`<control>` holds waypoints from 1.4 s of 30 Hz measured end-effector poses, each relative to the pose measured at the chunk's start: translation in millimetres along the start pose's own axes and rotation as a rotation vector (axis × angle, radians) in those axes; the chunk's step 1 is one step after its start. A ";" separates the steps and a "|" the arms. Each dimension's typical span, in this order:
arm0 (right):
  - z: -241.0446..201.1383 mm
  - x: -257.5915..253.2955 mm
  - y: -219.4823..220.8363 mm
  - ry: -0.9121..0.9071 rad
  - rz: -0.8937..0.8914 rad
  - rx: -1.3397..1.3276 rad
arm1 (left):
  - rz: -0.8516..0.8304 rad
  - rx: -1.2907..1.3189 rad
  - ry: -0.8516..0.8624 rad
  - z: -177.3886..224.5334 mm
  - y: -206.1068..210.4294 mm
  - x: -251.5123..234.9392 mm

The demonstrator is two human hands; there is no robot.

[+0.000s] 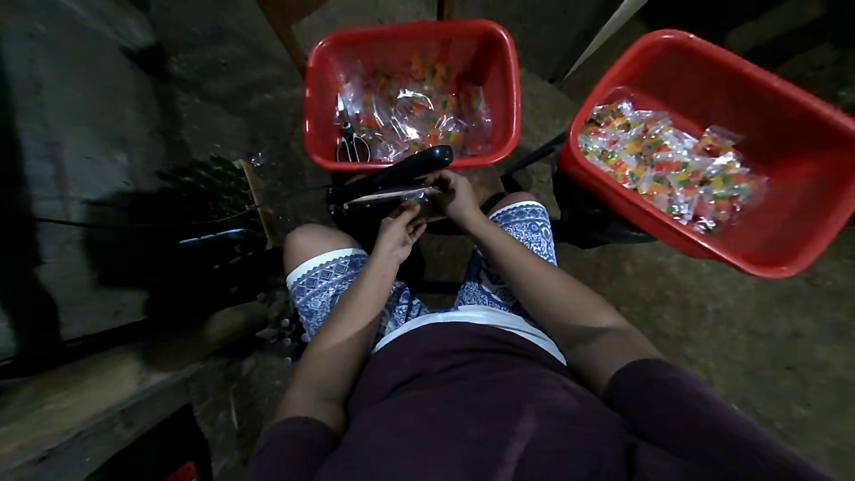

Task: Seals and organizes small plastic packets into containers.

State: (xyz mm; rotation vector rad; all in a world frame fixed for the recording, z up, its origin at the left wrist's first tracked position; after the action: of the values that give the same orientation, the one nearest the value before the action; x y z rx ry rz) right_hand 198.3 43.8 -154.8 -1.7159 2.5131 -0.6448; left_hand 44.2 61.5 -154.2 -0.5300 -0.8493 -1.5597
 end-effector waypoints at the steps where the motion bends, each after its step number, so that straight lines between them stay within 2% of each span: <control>1: -1.4 -1.2 1.4 0.004 0.004 0.024 | 0.004 0.019 -0.003 -2.2 1.5 -0.8; 8: -5.6 -4.6 7.7 0.009 -0.002 0.217 | 0.097 0.055 -0.002 -12.6 6.2 -7.6; 20: -15.9 -10.8 7.0 0.074 -0.065 0.447 | 0.127 0.042 0.013 -13.3 8.4 -18.0; 25: -24.1 -16.8 4.2 -0.002 -0.130 0.573 | 0.134 0.054 0.002 -12.6 9.0 -20.7; 29: -27.3 -15.2 6.4 -0.025 -0.113 0.631 | 0.107 0.079 -0.009 -13.3 10.9 -14.7; 36: -27.0 -11.1 4.4 0.001 -0.103 0.595 | 0.114 0.091 -0.014 -16.0 13.1 -15.0; 42: -13.2 -13.6 7.1 -0.141 -0.046 0.673 | 0.109 0.088 -0.033 -15.4 14.6 -15.6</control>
State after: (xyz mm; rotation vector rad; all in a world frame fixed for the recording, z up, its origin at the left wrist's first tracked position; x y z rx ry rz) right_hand 193.9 62.3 -148.0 -1.4901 1.8496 -1.1550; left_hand 63.2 59.5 -172.4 -0.5309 -0.8958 -1.4109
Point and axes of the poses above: each hand's wrist, its own x-axis away from the middle knuckle, its own y-axis out of the palm, z = x × y, the point moved 2 cm from there along -x, towards the middle knuckle, and after that the axes turned 7 degrees about z, right-handed, at the moved point
